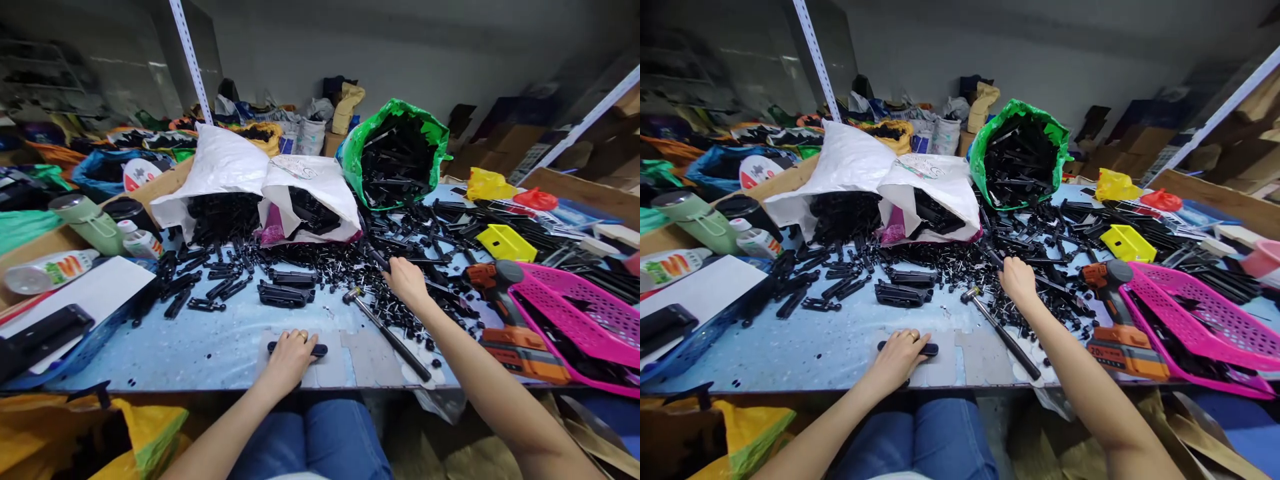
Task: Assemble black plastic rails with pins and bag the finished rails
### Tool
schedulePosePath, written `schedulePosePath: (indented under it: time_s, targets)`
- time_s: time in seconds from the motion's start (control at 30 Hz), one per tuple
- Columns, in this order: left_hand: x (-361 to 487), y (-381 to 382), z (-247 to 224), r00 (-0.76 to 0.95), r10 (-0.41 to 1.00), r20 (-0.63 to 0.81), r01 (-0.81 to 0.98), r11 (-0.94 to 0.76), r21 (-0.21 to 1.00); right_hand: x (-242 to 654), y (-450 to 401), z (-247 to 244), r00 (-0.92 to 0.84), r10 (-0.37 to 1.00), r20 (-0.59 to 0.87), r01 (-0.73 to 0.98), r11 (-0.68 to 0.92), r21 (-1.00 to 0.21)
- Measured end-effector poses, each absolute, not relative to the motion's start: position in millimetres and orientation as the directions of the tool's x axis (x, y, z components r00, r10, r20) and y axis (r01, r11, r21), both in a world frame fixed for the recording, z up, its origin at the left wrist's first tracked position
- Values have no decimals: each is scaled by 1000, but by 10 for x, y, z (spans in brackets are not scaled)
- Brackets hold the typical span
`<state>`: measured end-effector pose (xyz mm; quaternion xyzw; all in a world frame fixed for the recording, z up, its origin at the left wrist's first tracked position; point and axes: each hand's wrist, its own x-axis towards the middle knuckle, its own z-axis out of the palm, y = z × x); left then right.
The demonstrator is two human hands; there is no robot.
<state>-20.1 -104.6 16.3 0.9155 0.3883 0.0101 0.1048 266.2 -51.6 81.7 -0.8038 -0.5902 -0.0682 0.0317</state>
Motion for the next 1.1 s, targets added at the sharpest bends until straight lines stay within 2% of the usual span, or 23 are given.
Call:
schedulePosePath:
  time_s: [0.03, 0.1, 0.13, 0.17, 0.2, 0.23, 0.27, 0.3, 0.37, 0.4, 0.47, 0.53, 0.6, 0.67, 0.77, 0.9, 1.1]
  targets:
    - [-192, -1042, 159, 694, 718, -51, 702, -660, 268, 2618, -675, 807, 228, 960, 163, 972, -214, -101]
    - [-148, -1049, 162, 667, 745, 7, 654, -591, 473, 2437, -975, 701, 149, 968, 203, 861, -26, -508]
    - [-111, -1062, 171, 640, 767, 38, 591, -523, 614, 2306, -1106, 614, 152, 969, 198, 701, 36, -712]
    - [-65, -1081, 185, 610, 791, 48, 488, -423, 764, 2159, -1223, 516, 175, 968, 180, 508, 67, -858]
    - [-13, -1103, 203, 586, 810, 26, 354, -284, 891, 2007, -1323, 420, 189, 968, 168, 326, 100, -940]
    - [40, -1125, 224, 564, 825, -25, 219, -120, 968, 1864, -1410, 337, 195, 969, 154, 193, 116, -974]
    - [89, -1145, 248, 544, 834, -95, 110, 42, 993, 1742, -1487, 278, 178, 973, 143, 127, 121, -984]
    - [126, -1162, 273, 518, 839, -166, 40, 170, 985, 1652, -1555, 246, 146, 979, 141, 136, 121, -983]
    - [148, -1182, 324, 451, 851, -270, 29, 288, 957, 1584, -1677, 264, 67, 978, 198, 352, 163, -922]
    - [132, -1188, 348, 437, 846, -306, 72, 306, 949, 1603, -1728, 302, 3, 968, 253, 508, 216, -834]
    - [58, -1196, 392, 514, 778, -361, 207, 296, 932, 1710, -1798, 392, -181, 930, 321, 757, 340, -558]
    - [-32, -1193, 422, 629, 699, -339, 324, 161, 932, 1837, -1812, 449, -388, 897, 214, 843, 439, -310]
    - [-103, -1165, 428, 677, 709, -197, 408, -138, 903, 1920, -1780, 443, -486, 874, 1, 858, 477, -188]
    - [-140, -1107, 404, 696, 717, -47, 500, -436, 749, 1931, -1734, 386, -481, 867, -128, 874, 464, -141]
    - [-144, -1005, 326, 772, 633, -62, 563, -636, 527, 1851, -1688, 283, -468, 872, -147, 883, 454, -119]
    - [-121, -969, 222, 806, 590, -50, 547, -709, 445, 1735, -1665, 233, -456, 874, -165, 890, 451, -70]
    - [-148, -1062, 138, 726, 682, 91, 589, -684, 431, 1649, -1667, 367, -433, 899, -58, 900, 435, 33]
